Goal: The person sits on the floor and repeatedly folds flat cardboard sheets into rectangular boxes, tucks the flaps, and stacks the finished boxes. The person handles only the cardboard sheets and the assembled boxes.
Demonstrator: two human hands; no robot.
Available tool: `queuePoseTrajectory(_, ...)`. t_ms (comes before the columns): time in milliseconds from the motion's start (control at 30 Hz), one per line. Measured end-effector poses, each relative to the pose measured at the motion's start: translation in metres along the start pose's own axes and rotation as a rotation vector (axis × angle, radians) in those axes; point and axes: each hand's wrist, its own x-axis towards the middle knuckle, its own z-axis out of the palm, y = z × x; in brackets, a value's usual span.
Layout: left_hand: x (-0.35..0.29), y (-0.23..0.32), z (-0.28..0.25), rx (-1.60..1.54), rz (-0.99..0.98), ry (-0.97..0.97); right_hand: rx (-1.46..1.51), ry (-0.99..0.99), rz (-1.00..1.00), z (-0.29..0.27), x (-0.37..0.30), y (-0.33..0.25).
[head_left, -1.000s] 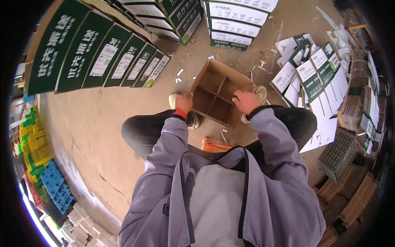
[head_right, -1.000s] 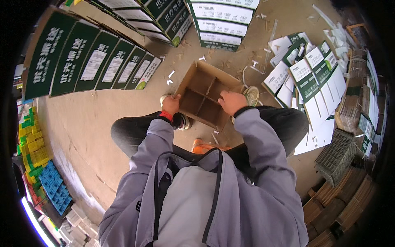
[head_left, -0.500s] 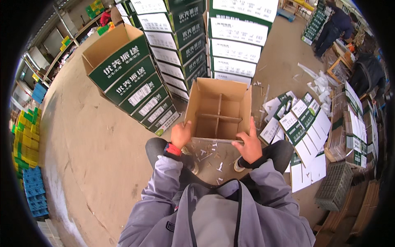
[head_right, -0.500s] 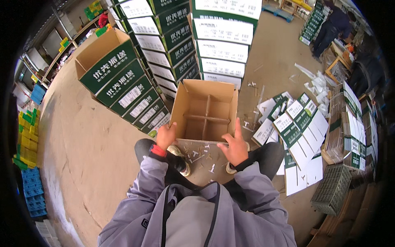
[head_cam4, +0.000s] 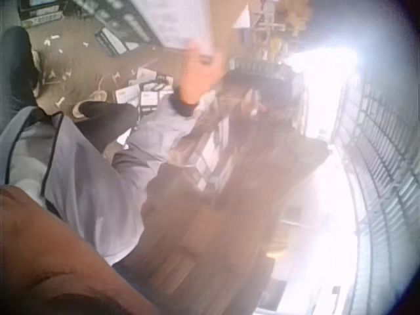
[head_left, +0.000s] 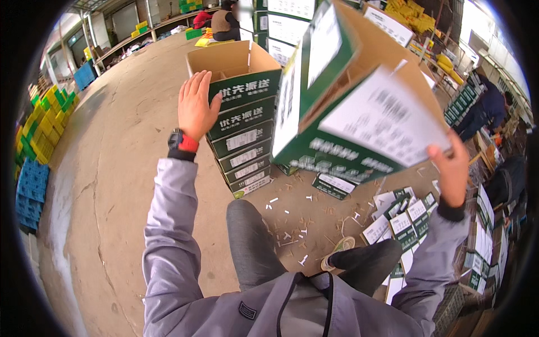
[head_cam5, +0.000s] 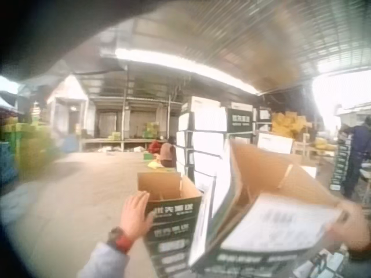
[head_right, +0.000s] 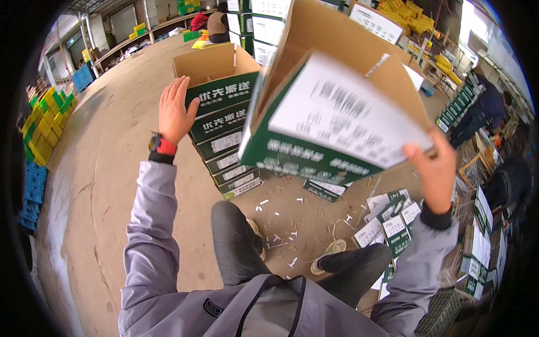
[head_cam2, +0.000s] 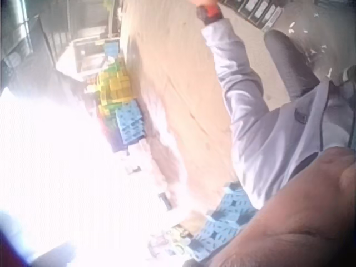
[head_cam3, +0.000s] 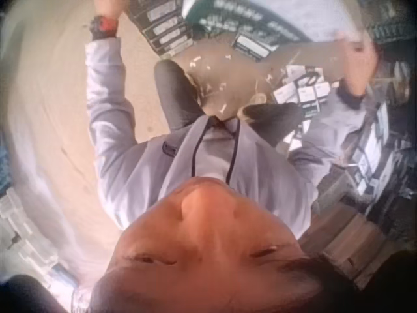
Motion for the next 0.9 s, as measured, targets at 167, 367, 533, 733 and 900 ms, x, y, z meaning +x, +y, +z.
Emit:
queuePoseTrajectory(167, -0.005, -0.055, 0.0, -0.141, 0.083, -0.158, 0.64, -0.215, -0.063, 0.044, 0.145, -0.043)
queuePoseTrajectory(367, -0.024, -0.007, -0.038, -0.205, 0.022, -0.101, 0.631, -0.412, -0.137, 0.08, 0.267, -0.085)
queuePoseTrajectory(533, -0.041, 0.021, -0.067, -0.205, 0.006, -0.127, 0.558, -0.578, -0.181, 0.106, 0.309, -0.094)
queuePoseTrajectory(733, -0.066, 0.034, -0.086, -0.17, -0.028, -0.108, 0.511, -0.668, -0.159, 0.116, 0.323, -0.106)
queuePoseTrajectory(900, -0.072, 0.03, -0.094, -0.215, -0.049, -0.089, 0.467, -0.689, -0.172, 0.116, 0.326, -0.1)
